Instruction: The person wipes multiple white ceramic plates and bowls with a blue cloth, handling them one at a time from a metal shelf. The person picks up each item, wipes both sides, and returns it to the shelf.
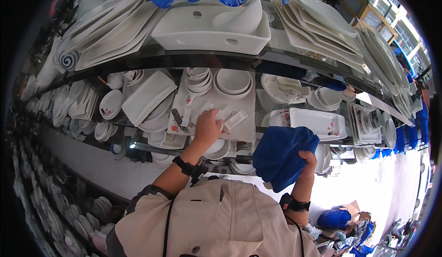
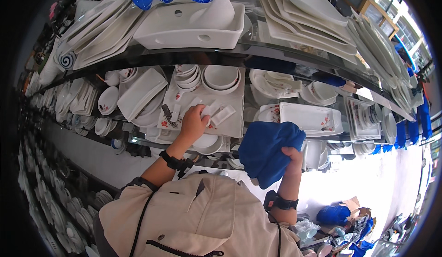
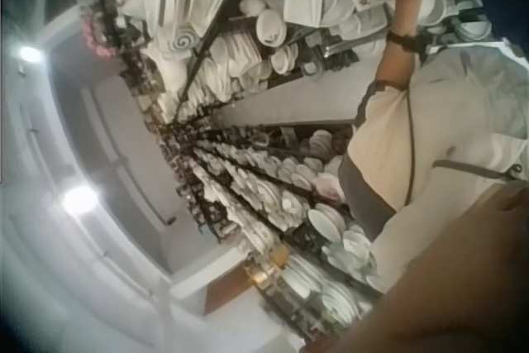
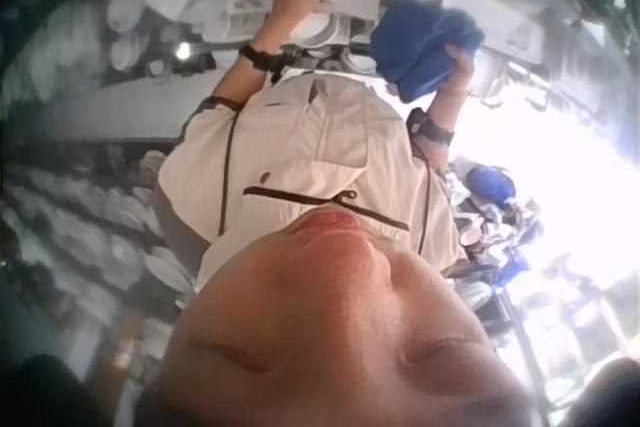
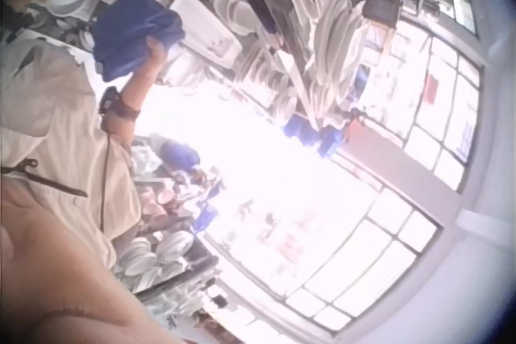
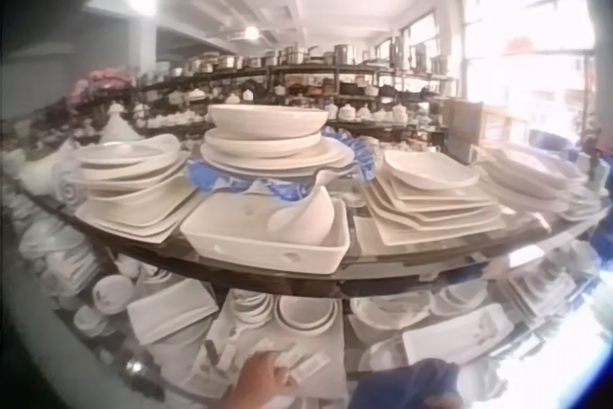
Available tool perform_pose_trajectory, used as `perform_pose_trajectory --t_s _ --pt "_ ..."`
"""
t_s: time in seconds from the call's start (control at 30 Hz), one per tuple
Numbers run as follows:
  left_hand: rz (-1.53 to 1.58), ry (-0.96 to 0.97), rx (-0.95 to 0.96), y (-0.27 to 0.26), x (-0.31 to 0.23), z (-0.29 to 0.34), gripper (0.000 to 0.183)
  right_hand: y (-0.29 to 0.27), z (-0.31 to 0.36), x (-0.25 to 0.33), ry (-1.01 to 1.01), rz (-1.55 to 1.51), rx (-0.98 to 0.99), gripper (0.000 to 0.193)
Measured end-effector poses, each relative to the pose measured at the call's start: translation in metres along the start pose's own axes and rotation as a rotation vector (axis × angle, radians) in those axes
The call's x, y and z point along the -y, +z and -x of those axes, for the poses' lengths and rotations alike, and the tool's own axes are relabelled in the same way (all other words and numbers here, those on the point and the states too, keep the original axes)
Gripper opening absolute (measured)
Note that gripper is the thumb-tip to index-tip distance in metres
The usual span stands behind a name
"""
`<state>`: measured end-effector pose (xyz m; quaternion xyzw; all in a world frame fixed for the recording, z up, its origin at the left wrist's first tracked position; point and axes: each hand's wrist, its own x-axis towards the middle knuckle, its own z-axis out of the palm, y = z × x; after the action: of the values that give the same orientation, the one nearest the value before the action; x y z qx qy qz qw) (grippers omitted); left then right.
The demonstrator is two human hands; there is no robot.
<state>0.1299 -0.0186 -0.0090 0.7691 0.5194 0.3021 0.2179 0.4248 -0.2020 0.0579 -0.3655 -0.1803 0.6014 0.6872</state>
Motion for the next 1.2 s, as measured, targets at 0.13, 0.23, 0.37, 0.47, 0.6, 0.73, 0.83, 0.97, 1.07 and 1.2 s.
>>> perform_pose_trajectory --t_s 0.13,0.23,0.37,0.47,0.6,0.73,0.83,0.97,1.07,1.2 --pt "0.112 -0.131 0.021 -0.003 0.005 -0.002 0.036 -0.006 -0.001 -0.004 0.009 0.021 -0.019 0.064" --pt "0.131 -0.121 -0.021 -0.005 0.005 -0.005 0.035 -0.008 0.000 -0.005 0.007 0.020 -0.022 0.064" --pt "0.282 -0.082 -0.050 -0.012 -0.017 -0.007 0.037 -0.008 0.002 -0.004 0.008 -0.041 -0.027 0.065" --pt "0.418 -0.054 0.064 -0.001 -0.031 -0.009 0.037 -0.006 0.004 -0.002 0.001 -0.040 -0.030 0.065" --pt "0.348 0.042 0.211 0.021 -0.045 -0.014 0.037 -0.003 0.009 -0.001 -0.020 -0.029 -0.066 0.067" --pt "0.322 0.017 0.226 0.035 -0.050 -0.017 0.031 -0.007 0.016 -0.001 -0.081 0.036 -0.119 0.068" --pt "0.321 0.028 0.299 0.037 -0.053 -0.016 0.028 -0.007 0.020 0.001 -0.068 0.035 -0.136 0.068" --pt "0.203 0.175 0.270 0.037 -0.054 -0.015 0.022 -0.002 0.026 0.001 -0.089 0.065 -0.157 0.068" --pt "0.124 0.279 0.252 0.040 -0.050 -0.013 0.016 0.001 0.029 0.002 -0.081 0.079 -0.151 0.069" --pt "-0.107 0.285 0.306 0.034 -0.056 -0.011 0.013 0.006 0.030 0.002 -0.072 0.092 -0.144 0.069"
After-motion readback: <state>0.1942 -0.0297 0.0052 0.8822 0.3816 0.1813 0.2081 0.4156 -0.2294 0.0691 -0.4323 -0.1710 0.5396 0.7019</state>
